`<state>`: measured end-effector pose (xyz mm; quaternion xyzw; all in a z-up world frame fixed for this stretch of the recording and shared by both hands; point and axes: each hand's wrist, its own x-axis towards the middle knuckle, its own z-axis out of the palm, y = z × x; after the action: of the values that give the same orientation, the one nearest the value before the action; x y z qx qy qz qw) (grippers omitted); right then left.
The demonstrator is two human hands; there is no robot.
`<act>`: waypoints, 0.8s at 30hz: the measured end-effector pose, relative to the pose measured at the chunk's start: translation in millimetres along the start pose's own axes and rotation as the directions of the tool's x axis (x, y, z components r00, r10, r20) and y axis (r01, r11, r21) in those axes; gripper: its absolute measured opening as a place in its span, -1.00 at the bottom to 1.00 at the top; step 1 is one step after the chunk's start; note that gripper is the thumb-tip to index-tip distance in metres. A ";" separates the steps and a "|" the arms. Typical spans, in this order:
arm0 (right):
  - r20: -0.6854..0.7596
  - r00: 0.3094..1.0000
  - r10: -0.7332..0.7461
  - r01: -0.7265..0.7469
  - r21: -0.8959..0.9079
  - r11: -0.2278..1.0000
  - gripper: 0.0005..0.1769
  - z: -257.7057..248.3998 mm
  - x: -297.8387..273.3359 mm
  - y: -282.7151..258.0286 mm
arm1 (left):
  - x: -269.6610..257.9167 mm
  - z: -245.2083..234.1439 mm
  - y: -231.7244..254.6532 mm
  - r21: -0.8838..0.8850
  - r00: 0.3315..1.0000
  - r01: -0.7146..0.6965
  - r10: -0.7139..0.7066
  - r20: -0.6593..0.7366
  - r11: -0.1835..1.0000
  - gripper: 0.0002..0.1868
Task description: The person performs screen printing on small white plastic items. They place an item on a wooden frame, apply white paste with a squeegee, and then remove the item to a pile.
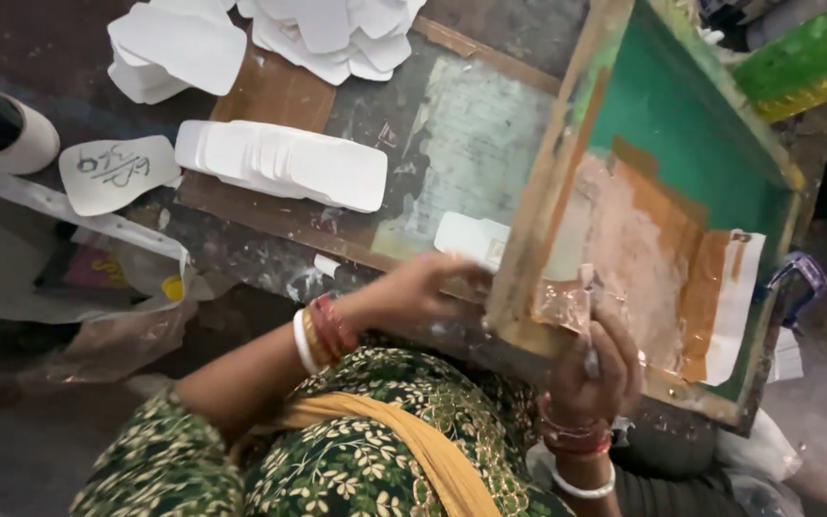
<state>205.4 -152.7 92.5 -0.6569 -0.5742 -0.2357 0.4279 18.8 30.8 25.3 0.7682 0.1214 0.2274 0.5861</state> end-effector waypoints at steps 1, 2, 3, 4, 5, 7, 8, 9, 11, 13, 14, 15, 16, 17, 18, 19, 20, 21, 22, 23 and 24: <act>-0.009 1.000 -0.002 0.002 -0.005 1.000 -0.88 -3.0 0.3 1.8 | 11.9 -2.4 -19.8 0.003 1.000 -0.008 0.008 0.004 1.000 -0.56; -0.009 1.000 -0.006 0.006 0.002 1.000 -0.88 -6.4 0.9 3.6 | 24.4 -4.8 -39.1 0.506 0.975 -0.026 0.134 -0.177 0.862 -0.53; -0.009 1.000 -0.011 0.011 0.013 1.000 -0.88 -8.5 2.0 6.1 | 37.0 -8.2 -58.4 0.865 0.905 0.077 0.330 -0.269 0.496 -0.50; -0.017 1.000 -0.015 0.015 0.013 1.000 -0.88 -8.8 1.4 8.2 | 47.0 -9.0 -60.2 0.868 0.903 0.073 0.337 -0.267 0.491 -0.50; -0.032 0.999 -0.019 0.019 -0.002 1.000 -0.88 -8.2 -0.1 9.2 | 54.7 -10.8 -62.1 0.819 0.948 0.115 0.184 -0.260 0.562 -0.61; -0.048 0.999 -0.022 0.021 -0.011 1.000 -0.89 -10.7 -5.5 11.7 | 67.4 -14.0 -75.5 0.767 0.971 0.173 0.025 -0.239 0.617 -0.72; -0.037 0.999 -0.001 0.000 -0.012 1.000 -0.87 -13.9 -9.0 13.1 | 72.3 -15.7 -86.6 0.615 0.958 0.264 -0.127 -0.257 0.743 -0.78; -0.033 0.999 0.016 -0.017 -0.008 1.000 -0.86 -13.6 -10.0 15.2 | 79.8 -22.2 -97.3 0.443 0.931 0.356 -0.271 -0.244 0.823 -0.81; -0.093 0.996 0.011 -0.013 -0.018 1.000 -0.86 -13.4 -8.4 17.6 | 84.7 -72.3 -90.3 0.201 0.860 0.289 -0.161 -0.485 0.936 -0.77; -0.144 0.990 0.011 -0.017 -0.036 0.999 -0.85 -16.6 -6.9 19.7 | 75.7 -107.7 -71.0 -0.026 0.710 0.129 -0.110 -0.695 0.991 -0.69; -0.170 0.985 0.009 -0.012 -0.015 1.000 -0.85 -19.4 -5.6 20.6 | 64.5 -119.1 -55.6 0.102 0.683 0.193 -0.059 -0.728 0.976 -0.66; -0.199 0.980 0.003 -0.001 0.011 1.000 -0.84 -20.4 -2.9 22.3 | 54.0 -132.3 -39.6 0.228 0.656 0.258 0.002 -0.755 0.939 -0.63; -0.201 0.980 0.003 0.000 0.015 1.000 -0.84 -23.2 -6.7 27.9 | 38.7 -125.9 -37.0 0.230 0.654 0.259 0.005 -0.756 0.938 -0.63; -0.231 0.973 0.006 -0.007 -0.005 1.000 -0.81 -24.8 -10.7 33.1 | 23.7 -120.9 -34.2 0.592 0.811 0.288 0.137 -0.569 0.753 -0.52; -0.260 0.965 0.008 -0.015 -0.023 1.000 -0.79 -26.0 -14.7 38.5 | 8.9 -115.9 -31.6 0.862 0.931 0.214 0.171 -0.322 0.459 -0.40; -0.262 0.965 0.011 -0.018 -0.023 1.000 -0.79 -26.5 -13.7 39.7 | -2.7 -112.7 -35.5 0.864 0.932 0.212 0.171 -0.319 0.457 -0.40; -0.288 0.957 0.022 -0.028 -0.017 0.999 -0.78 -26.8 -12.9 40.8 | -14.5 -109.6 -39.8 0.869 0.950 0.161 0.165 -0.264 0.468 -0.37; -0.312 0.950 0.033 -0.039 -0.012 0.999 -0.77 -28.0 -13.0 41.3 | -27.2 -105.6 -44.3 0.870 0.965 0.108 0.159 -0.208 0.482 -0.33; -0.313 0.949 0.036 -0.042 -0.013 0.999 -0.77 -27.4 -13.8 43.9 | -30.0 -106.6 -47.7 0.870 0.966 0.106 0.157 -0.204 0.481 -0.33; -0.340 0.940 0.031 -0.042 -0.026 0.999 -0.74 -28.9 -14.8 46.8 | -33.5 -105.1 -51.3 0.828 0.955 0.113 0.171 -0.243 0.549 -0.50; -0.368 0.930 0.025 -0.042 -0.038 0.998 -0.72 -30.3 -16.0 49.5 | -37.4 -103.5 -54.9 0.781 0.942 0.116 0.181 -0.282 0.613 -0.67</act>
<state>254.5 -185.5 81.2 -0.6206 -0.4673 -0.3598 0.5167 -60.1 117.0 -13.2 0.8988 0.2921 0.2879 0.1547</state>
